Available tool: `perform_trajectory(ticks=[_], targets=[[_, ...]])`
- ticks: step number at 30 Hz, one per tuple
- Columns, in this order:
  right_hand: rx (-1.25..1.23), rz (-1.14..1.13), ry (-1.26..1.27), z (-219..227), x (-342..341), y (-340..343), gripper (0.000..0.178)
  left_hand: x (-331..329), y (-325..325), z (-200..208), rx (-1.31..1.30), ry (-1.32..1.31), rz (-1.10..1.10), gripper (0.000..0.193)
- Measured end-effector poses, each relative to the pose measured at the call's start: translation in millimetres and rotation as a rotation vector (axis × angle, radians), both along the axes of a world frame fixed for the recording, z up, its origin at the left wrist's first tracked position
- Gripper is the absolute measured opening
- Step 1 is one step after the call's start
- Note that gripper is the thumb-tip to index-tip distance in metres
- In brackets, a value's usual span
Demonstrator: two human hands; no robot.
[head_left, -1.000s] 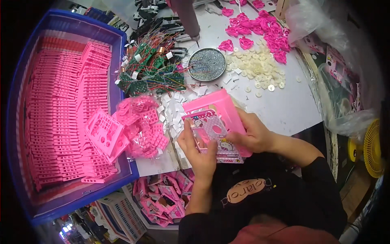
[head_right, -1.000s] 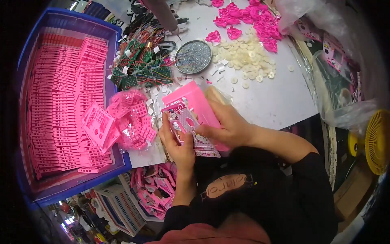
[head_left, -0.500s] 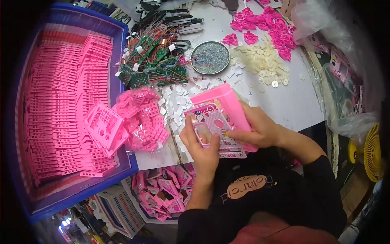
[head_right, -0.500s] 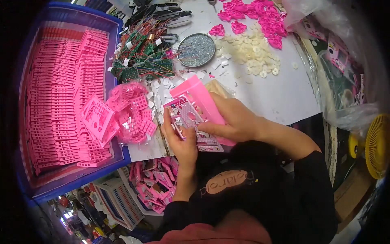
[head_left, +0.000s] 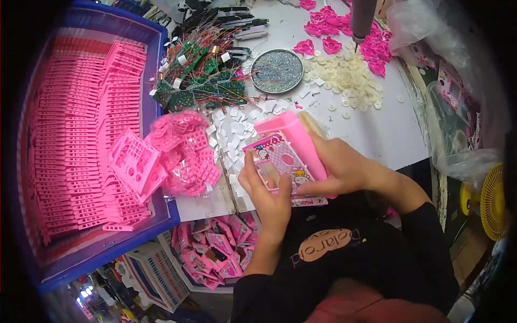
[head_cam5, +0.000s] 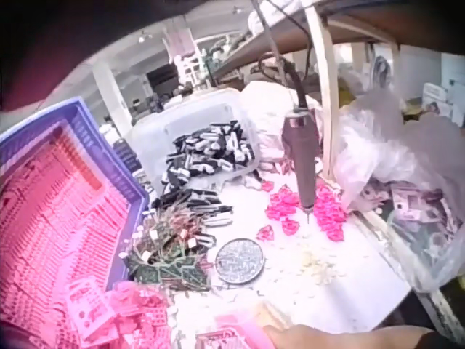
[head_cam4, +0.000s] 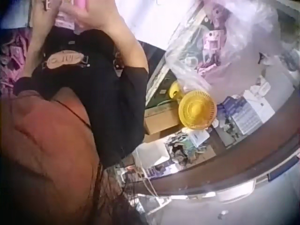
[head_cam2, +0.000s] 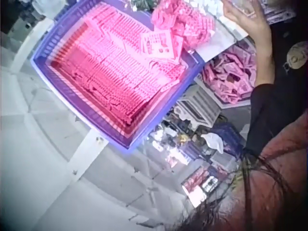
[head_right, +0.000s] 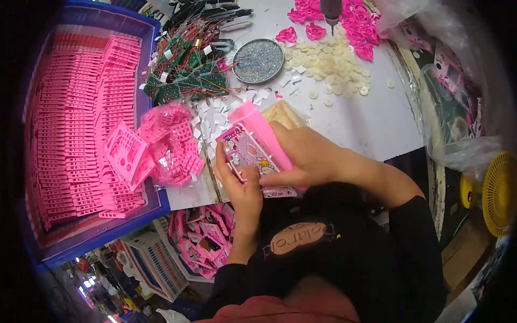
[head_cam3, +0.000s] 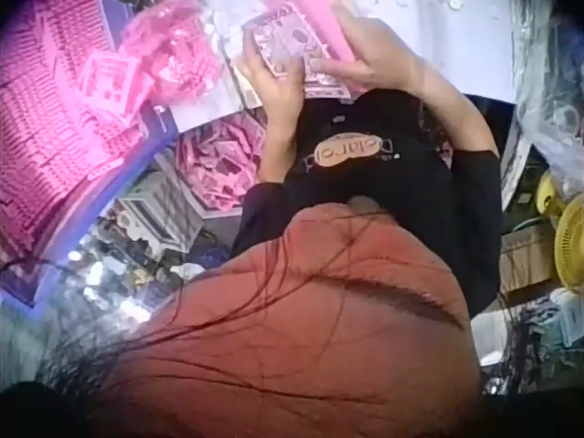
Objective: The user is assembling a pink plastic toy bank, installing an electronic board and wiring, and applying hot glue.
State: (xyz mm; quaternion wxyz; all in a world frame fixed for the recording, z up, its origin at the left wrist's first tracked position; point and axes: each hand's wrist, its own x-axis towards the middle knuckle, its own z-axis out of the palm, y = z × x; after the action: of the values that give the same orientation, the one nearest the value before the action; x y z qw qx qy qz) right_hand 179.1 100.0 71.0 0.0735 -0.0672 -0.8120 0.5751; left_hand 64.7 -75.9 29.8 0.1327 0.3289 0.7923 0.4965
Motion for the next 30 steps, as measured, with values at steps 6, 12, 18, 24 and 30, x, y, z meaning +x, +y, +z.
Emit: perform_trajectory(ticks=[6,12,18,24,30], targets=[[-0.61,0.007,0.031,-29,-7,-1,0.072,-17,1,-12,0.011,0.035,-0.093,0.084],[-0.744,-0.024,-0.133,-31,-4,5,0.062,-41,6,-22,0.419,-0.702,0.214,0.03],[-0.859,-0.098,0.031,-37,10,-10,0.056,-40,15,-26,0.523,-0.503,0.224,0.033],[-0.486,-0.229,0.188,-57,15,-22,0.05,-38,13,-29,0.59,-0.512,0.244,0.037],[-0.655,-0.153,-0.076,-37,9,-13,0.049,-54,8,-12,0.457,-0.708,0.294,0.042]])
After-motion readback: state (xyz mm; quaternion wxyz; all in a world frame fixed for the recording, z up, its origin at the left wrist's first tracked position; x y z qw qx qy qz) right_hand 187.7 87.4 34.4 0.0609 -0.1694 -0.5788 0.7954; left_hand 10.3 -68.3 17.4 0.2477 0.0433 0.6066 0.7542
